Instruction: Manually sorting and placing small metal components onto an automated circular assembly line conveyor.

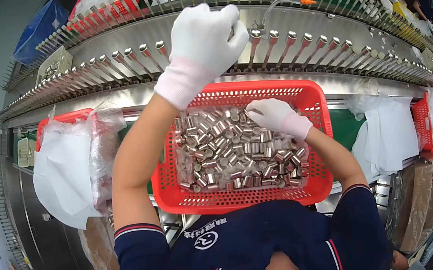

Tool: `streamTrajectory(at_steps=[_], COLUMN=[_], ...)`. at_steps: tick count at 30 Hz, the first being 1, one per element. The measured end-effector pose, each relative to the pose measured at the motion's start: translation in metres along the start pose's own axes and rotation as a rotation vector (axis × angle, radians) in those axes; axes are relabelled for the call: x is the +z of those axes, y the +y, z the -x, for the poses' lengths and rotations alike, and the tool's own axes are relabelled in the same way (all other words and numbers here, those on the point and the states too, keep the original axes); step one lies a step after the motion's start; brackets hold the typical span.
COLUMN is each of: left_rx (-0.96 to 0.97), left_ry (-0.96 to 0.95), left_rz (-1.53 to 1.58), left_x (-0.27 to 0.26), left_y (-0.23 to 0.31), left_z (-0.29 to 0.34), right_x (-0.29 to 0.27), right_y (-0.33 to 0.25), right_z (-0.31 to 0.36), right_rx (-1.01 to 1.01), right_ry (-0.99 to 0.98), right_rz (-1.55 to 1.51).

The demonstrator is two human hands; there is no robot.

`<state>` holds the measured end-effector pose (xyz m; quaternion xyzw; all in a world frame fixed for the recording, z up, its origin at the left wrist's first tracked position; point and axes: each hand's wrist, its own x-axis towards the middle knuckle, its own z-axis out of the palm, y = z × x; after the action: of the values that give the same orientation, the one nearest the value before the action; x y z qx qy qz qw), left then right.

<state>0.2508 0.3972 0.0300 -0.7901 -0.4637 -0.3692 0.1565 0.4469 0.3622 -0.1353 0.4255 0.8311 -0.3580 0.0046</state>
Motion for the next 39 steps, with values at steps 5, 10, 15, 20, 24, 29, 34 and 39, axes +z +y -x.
streamTrajectory(at_steps=[5,10,15,20,24,29,34,39], left_rx=[-0.423,-0.460,-0.537,-0.296,-0.355,-0.326,-0.343,-0.310], left_ry=[-0.860,-1.302,-0.501,-0.563,-0.712,-0.469,-0.414,-0.419], left_rz=[0.074,0.074,-0.250,-0.333,-0.407,-0.391,-0.284,-0.182], left_x=[0.020,0.041,0.029,0.070,0.115,0.146,0.177,0.178], left_y=[0.010,0.008,-0.049,-0.112,-0.120,-0.106,-0.082,-0.051], left_z=[0.153,0.198,0.144,0.083,0.062,0.072,0.061,0.064], right_x=[-0.047,-0.080,-0.081,-0.087,-0.099,-0.107,-0.111,-0.126], right_y=[-0.034,-0.038,0.000,0.022,0.030,0.048,0.079,0.093], right_z=[-0.092,-0.166,-0.157,-0.140,-0.139,-0.119,-0.098,-0.077], right_rx=[-0.316,-0.191,-0.345,-0.321,-0.219,-0.278,-0.245,-0.140], right_ry=[0.782,0.552,0.710,0.789,0.733,0.775,0.846,0.707], right_rz=[0.076,0.714,0.637,0.564,0.667,0.700,0.658,0.750])
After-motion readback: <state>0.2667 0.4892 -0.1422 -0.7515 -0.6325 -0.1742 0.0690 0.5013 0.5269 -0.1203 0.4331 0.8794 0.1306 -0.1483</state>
